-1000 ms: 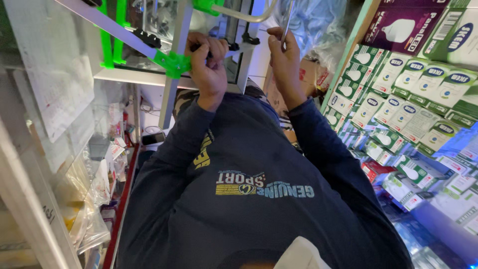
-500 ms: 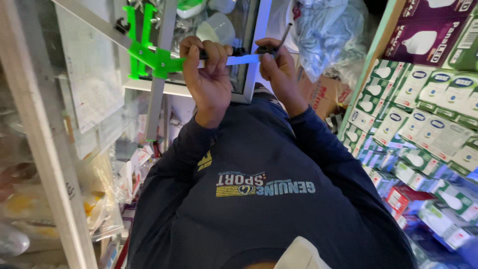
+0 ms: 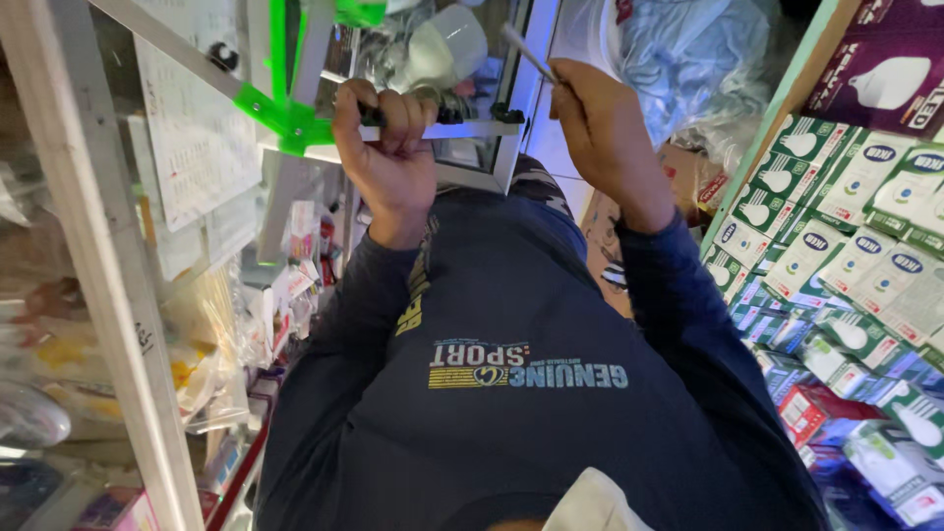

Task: The person assembles a television antenna by sliding aluminum elements through a plastic mount and securing the main boom sections together.

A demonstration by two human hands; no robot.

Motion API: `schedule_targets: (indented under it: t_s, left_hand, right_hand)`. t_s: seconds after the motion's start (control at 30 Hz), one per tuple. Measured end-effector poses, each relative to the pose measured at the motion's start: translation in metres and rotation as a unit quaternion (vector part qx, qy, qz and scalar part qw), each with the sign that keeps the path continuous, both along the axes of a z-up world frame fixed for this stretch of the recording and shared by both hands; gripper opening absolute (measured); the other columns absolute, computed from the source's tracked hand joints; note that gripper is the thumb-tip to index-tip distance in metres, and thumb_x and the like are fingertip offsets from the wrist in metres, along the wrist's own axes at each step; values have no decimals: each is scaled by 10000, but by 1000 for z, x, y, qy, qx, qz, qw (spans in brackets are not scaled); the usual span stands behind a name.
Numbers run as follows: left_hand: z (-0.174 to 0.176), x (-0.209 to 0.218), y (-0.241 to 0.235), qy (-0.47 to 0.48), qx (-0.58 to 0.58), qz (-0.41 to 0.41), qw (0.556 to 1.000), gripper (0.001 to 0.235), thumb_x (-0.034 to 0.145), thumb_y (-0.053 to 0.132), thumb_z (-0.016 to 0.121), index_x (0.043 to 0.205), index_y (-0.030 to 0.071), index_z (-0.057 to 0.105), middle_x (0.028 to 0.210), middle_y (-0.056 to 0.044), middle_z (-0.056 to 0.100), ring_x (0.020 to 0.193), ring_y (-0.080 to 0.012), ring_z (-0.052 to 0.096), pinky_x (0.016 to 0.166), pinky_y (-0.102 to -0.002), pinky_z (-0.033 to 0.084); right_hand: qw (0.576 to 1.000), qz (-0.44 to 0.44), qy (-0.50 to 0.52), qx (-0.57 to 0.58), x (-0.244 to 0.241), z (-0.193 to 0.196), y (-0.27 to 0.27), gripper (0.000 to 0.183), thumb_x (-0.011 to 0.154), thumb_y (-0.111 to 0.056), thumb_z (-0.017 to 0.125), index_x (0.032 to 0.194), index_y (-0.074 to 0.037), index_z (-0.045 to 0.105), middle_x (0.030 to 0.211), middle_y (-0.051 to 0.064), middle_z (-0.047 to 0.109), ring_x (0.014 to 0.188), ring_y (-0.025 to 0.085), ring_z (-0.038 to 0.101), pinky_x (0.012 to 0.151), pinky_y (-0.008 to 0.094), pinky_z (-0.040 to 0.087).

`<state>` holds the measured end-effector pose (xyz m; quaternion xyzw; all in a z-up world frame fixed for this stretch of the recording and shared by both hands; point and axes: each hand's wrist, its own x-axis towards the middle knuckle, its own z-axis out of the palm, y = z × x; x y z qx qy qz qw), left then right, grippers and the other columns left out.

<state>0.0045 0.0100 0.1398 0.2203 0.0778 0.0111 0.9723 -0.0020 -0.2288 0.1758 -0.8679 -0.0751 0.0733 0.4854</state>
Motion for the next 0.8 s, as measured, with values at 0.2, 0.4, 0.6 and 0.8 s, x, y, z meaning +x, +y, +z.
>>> schedule_targets:
  t_s: [0.2, 0.4, 0.6, 0.8]
  left_hand:
    - [-42, -4, 7, 15, 32, 9, 999, 245, 1095, 313, 503, 965, 114, 443, 593, 2, 233, 498, -126, 196, 614, -325, 280]
    - [-72, -4, 19, 30, 13, 12, 999, 158, 992, 223, 520, 940, 104, 431, 581, -7, 236, 537, -154, 198, 616, -350, 280]
    - [-89, -4, 19, 20, 38, 28, 999, 141, 983, 196, 514, 938, 103, 418, 581, -1, 229, 525, -133, 183, 584, -342, 274]
    - [-96, -4, 20, 14, 37, 23, 999, 106, 978, 165, 499, 957, 88, 430, 578, -12, 234, 528, -142, 182, 567, -339, 265]
  right_hand:
    - [959, 164, -128, -189, 26, 19, 25, 166, 1060, -139, 655, 1223, -110, 675, 885, 111, 673, 754, 338, 658, 636, 429, 495]
    - [925, 238, -125, -270, 45, 12, 41, 133, 978, -167, 683, 1102, -117, 679, 833, 69, 643, 667, 307, 649, 536, 417, 474]
    - [923, 271, -116, -248, 55, 3, 50, 171, 906, -135, 692, 1057, -65, 656, 836, 86, 644, 686, 322, 659, 560, 424, 488]
    - [921, 282, -104, -248, 54, 2, 62, 254, 853, -159, 706, 1071, -39, 656, 814, 106, 645, 673, 326, 669, 565, 431, 499]
